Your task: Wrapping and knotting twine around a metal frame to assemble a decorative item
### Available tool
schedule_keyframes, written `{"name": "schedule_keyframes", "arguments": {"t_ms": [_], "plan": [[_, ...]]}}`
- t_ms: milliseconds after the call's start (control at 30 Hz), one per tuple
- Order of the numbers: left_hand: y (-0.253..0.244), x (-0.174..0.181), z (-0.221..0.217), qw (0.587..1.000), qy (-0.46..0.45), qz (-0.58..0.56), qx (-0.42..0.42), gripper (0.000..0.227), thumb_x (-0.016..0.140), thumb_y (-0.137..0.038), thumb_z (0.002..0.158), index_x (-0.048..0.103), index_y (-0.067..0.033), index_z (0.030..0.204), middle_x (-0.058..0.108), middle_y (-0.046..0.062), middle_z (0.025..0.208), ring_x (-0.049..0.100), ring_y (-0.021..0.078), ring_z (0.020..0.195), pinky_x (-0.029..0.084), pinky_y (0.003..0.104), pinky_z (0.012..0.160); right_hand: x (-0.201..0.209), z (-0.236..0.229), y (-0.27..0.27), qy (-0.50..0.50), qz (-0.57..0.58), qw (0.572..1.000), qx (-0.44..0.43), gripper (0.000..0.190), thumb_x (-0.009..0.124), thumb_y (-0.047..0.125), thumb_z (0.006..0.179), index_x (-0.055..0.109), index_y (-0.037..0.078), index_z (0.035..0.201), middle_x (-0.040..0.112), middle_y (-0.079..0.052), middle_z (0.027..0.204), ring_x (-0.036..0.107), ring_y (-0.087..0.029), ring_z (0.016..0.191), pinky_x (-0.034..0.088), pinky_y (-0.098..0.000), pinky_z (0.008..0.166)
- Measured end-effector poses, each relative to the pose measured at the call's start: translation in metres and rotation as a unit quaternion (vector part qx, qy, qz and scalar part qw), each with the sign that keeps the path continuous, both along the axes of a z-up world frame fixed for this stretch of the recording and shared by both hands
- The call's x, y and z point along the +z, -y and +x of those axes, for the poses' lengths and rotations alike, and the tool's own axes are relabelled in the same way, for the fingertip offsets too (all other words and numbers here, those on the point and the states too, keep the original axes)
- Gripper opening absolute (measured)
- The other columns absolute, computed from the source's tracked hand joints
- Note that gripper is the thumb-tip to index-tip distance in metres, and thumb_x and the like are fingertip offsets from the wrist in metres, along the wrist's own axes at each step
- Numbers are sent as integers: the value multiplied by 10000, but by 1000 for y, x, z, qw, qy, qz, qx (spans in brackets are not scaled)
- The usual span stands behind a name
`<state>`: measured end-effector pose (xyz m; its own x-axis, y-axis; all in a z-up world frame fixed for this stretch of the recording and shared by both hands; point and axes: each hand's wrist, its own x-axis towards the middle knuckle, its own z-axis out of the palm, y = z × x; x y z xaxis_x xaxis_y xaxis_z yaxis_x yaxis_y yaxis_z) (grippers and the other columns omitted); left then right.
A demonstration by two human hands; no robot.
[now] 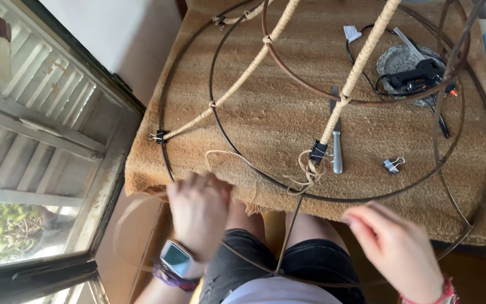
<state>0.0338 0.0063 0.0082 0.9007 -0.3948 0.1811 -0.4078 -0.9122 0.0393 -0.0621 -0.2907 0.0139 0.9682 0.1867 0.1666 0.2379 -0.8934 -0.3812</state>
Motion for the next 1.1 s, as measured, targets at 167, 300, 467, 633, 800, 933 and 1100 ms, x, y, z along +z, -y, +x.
{"name": "schedule_keyframes", "arguments": {"t_ms": [167,300,467,633,800,933,1100], "plan": [[31,-1,20,988,27,-130,-75,369,599,-286,941,688,-177,1282,588,72,1400,473,371,1359,318,626,1101,-14,22,13,15,12,998,-54,87,671,175,939,718,113,978,707,11,804,555,-44,449,491,-194,411],[50,-10,55,982,-73,-106,-141,269,585,-1,890,777,-169,973,778,5,1044,621,280,1257,248,657,1215,-15,47,14,34,13,997,-70,103,652,172,960,751,163,986,676,20,909,647,-138,613,514,-317,625],[96,-91,86,963,-167,-146,-154,116,672,-146,856,755,-225,876,753,-9,807,734,240,888,396,496,981,-27,69,5,-9,17,1000,-14,201,693,178,898,811,183,1061,729,-82,1002,704,-263,971,546,-429,940],[127,-128,103,935,-244,-186,-176,128,659,-220,766,702,-118,702,689,134,606,754,412,690,597,468,627,-50,70,17,18,43,998,30,248,740,157,848,807,182,1086,680,-113,1165,662,-357,1113,521,-497,950],[108,-59,91,881,-390,-155,-217,159,522,77,791,640,18,703,619,117,603,644,254,496,529,371,450,-33,60,6,66,39,993,86,119,690,183,897,773,185,983,587,-139,1220,581,-308,1136,443,-467,1037],[75,-23,51,972,-39,-113,-203,173,604,-141,975,750,-182,892,687,-19,928,622,200,939,424,409,1022,-29,40,-7,92,0,991,92,132,601,192,915,603,62,937,552,-129,1204,541,-278,1138,423,-481,1038],[44,20,-16,918,7,-287,-275,251,546,-153,931,665,-63,1133,666,118,975,585,341,846,378,485,741,3,16,-27,59,98,982,149,181,589,221,965,565,133,809,597,19,761,569,-184,764,393,-443,1008]]}}
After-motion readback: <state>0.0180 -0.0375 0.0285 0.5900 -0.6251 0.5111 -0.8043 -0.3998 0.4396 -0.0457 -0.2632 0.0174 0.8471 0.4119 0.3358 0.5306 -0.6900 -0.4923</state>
